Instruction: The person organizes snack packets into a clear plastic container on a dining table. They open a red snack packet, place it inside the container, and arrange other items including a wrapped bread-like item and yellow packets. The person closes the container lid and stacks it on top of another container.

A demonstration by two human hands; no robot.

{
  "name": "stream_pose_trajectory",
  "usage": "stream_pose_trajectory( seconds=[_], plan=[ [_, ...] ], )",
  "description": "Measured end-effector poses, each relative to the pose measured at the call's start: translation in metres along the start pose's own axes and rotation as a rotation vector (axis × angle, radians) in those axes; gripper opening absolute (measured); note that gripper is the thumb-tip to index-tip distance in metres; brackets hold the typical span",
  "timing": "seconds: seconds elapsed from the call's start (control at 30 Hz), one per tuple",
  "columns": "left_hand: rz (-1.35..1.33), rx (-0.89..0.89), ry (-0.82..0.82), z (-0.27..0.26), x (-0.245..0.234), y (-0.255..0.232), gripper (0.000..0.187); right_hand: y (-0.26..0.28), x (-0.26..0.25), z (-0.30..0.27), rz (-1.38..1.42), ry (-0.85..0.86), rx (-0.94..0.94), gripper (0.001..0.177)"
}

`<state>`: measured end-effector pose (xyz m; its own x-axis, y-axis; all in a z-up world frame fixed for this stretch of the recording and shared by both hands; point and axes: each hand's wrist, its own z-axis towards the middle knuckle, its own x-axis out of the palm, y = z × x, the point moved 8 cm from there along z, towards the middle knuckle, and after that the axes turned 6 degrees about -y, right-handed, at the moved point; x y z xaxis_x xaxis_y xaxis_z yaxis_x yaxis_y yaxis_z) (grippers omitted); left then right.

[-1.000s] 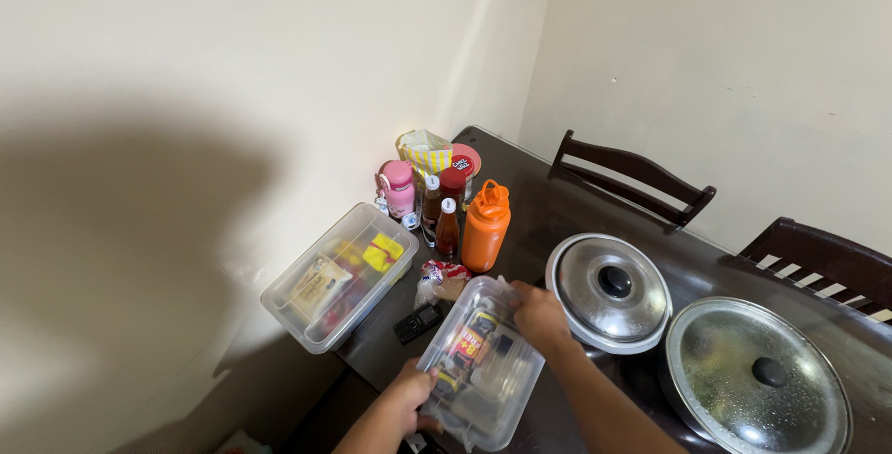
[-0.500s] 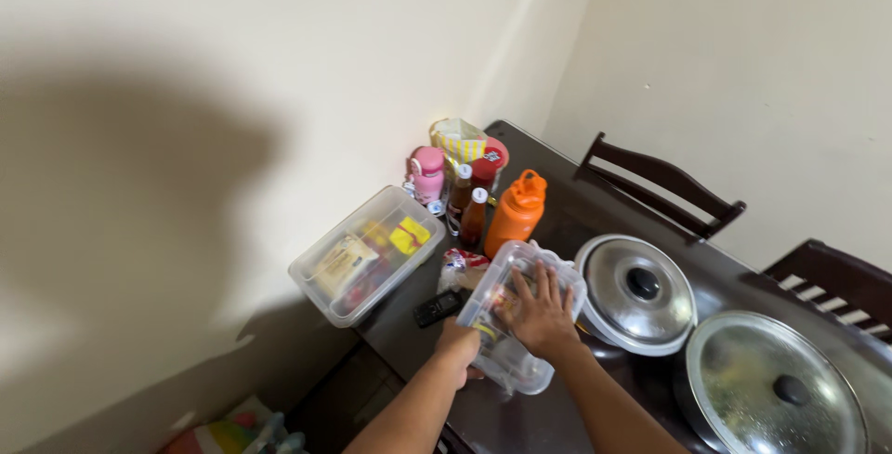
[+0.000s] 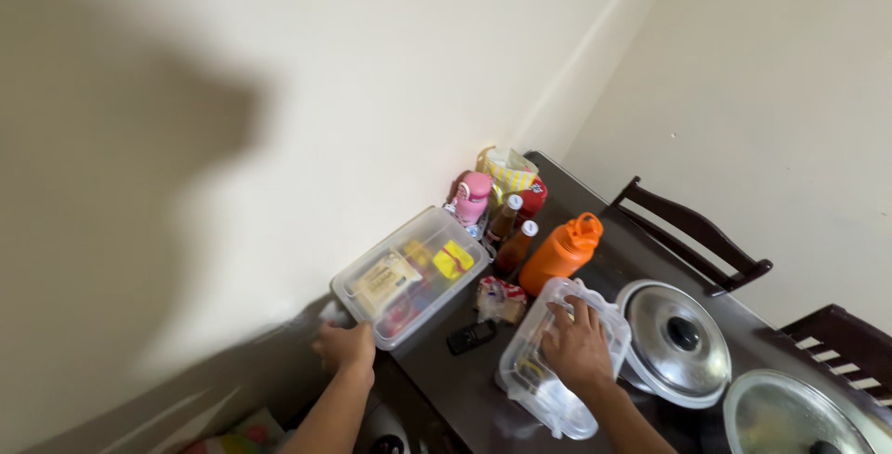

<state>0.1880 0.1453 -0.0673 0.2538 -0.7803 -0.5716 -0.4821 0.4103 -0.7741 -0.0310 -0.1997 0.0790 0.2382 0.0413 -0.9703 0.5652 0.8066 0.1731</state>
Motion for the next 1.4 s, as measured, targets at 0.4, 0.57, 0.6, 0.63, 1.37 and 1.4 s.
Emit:
stream_pose_trajectory(
  seconds=[0.4, 0.57, 0.6, 0.63, 1.37, 1.4],
  plan=[
    [-0.174, -0.198, 0.454, 0.035, 0.033, 0.004, 0.039, 0.16, 0.135, 0.024, 0.281, 0.425, 0.001, 0.03],
    [-0.284, -0.292, 0.563, 0.04, 0.052, 0.019, 0.03, 0.166, 0.176, 0.005, 0.395, 0.547, 0.081, 0.036],
    [-0.284, -0.306, 0.578, 0.042, 0.055, 0.026, 0.028, 0.162, 0.18, 0.005, 0.413, 0.552, 0.106, 0.037],
    [-0.303, -0.323, 0.609, 0.042, 0.058, 0.031, 0.027, 0.16, 0.184, 0.003, 0.434, 0.558, 0.131, 0.039],
    [-0.323, -0.391, 0.643, 0.055, 0.061, 0.015, 0.039, 0.169, 0.197, -0.015, 1.41, 0.428, 1.1, 0.039],
    [-0.328, -0.425, 0.659, 0.054, 0.06, 0.014, 0.038, 0.169, 0.195, -0.015, 1.385, 0.429, 1.114, 0.038]
  ],
)
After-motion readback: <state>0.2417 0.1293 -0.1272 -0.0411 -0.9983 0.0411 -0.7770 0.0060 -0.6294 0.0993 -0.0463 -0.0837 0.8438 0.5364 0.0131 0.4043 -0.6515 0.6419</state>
